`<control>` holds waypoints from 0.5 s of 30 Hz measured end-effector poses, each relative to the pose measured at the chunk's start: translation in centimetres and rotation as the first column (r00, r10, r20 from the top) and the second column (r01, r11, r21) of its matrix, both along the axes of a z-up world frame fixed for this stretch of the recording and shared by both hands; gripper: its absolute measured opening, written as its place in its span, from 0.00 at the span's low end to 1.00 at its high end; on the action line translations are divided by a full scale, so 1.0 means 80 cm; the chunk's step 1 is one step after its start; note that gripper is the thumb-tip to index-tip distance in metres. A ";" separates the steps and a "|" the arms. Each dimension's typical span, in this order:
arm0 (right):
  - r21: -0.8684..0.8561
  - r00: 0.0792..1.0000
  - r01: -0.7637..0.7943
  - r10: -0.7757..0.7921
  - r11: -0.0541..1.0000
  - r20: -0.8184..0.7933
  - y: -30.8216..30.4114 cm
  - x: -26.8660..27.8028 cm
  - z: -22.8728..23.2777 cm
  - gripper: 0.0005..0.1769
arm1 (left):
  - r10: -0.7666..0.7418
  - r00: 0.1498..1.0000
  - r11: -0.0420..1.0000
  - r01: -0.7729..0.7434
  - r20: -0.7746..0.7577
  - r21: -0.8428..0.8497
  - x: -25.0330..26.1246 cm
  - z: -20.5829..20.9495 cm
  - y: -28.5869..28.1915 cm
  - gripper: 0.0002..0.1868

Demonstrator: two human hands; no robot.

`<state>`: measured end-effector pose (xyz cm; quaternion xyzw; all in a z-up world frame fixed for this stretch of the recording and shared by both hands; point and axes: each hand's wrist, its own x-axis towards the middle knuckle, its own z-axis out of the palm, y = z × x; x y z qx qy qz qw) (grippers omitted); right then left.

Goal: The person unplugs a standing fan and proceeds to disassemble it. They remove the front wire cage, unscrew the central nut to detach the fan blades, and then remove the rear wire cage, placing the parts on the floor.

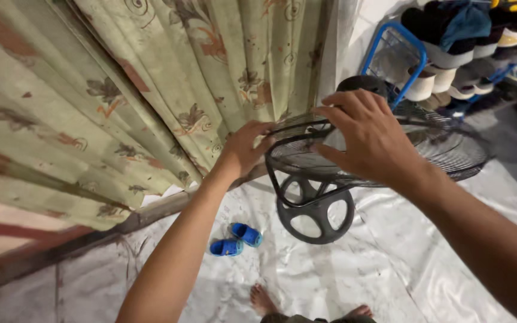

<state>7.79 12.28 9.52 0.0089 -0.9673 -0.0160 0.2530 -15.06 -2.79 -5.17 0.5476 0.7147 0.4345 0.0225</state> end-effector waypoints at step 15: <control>0.348 0.707 0.234 -0.405 0.908 0.580 -0.057 -0.127 -0.013 0.48 | -0.493 0.868 0.869 0.488 0.064 0.084 -0.070 -0.001 0.031 0.22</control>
